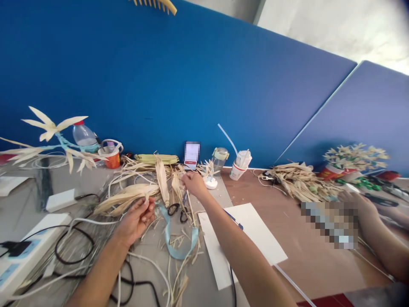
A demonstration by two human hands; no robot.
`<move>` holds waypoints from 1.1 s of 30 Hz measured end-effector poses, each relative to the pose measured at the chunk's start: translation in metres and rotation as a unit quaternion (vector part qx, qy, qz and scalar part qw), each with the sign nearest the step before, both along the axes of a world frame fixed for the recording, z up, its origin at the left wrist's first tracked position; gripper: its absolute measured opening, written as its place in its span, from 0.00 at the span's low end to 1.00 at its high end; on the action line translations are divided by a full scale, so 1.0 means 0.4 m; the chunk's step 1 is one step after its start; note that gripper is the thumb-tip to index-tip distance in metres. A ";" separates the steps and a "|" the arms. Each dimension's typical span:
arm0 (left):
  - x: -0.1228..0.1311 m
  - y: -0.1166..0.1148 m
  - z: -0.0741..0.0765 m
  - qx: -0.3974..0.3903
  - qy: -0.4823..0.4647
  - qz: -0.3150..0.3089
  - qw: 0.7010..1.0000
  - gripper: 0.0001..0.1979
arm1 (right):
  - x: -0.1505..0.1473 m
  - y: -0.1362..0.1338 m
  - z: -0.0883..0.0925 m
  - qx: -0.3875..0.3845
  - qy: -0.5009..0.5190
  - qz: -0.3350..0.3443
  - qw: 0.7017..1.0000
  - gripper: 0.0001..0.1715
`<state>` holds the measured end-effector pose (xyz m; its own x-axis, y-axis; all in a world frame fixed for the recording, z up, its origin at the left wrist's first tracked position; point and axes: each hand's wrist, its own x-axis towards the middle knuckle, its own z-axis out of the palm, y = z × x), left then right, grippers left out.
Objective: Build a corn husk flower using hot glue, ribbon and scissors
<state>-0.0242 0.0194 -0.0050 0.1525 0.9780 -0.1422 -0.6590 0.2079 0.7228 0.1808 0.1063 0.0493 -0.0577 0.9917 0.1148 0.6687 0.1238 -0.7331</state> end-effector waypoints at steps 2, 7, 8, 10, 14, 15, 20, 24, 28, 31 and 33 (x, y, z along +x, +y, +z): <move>-0.002 0.000 0.000 -0.005 -0.001 0.004 1.000 0.07 | -0.006 0.010 -0.007 -0.009 -0.012 0.002 1.000 0.12; -0.004 0.001 0.001 -0.017 0.001 0.022 1.000 0.08 | -0.017 0.039 -0.042 -0.055 -0.054 -0.002 0.997 0.12; -0.004 0.001 0.001 -0.019 0.002 0.024 1.000 0.09 | -0.021 0.043 -0.053 -0.068 -0.063 -0.006 0.996 0.10; -0.006 0.002 0.001 -0.025 0.004 0.025 0.999 0.09 | -0.034 0.048 -0.078 -0.095 -0.076 -0.011 0.993 0.07; -0.010 0.005 -0.001 -0.036 0.010 0.027 0.999 0.10 | -0.065 0.049 -0.115 -0.106 -0.069 -0.029 0.992 0.04; -0.011 0.005 0.000 -0.038 0.010 0.030 0.999 0.10 | -0.070 0.050 -0.117 -0.102 -0.059 -0.036 0.992 0.03; -0.008 0.005 0.005 -0.037 0.004 0.034 0.999 0.10 | -0.060 0.046 -0.070 -0.070 0.025 -0.059 0.995 0.05; -0.002 0.004 0.008 -0.042 0.001 0.040 0.998 0.11 | -0.047 0.007 -0.015 -0.057 0.109 -0.037 0.992 0.07; 0.001 0.002 0.012 -0.039 0.008 0.043 0.998 0.12 | -0.059 -0.048 0.005 -0.112 0.316 0.007 0.942 0.04; -0.002 0.001 0.014 -0.026 -0.001 0.037 0.999 0.11 | -0.061 -0.057 0.003 -0.136 0.400 -0.003 0.906 0.05; -0.004 0.002 0.012 -0.019 -0.008 0.035 0.999 0.11 | -0.053 -0.046 0.000 -0.130 0.385 -0.014 0.914 0.06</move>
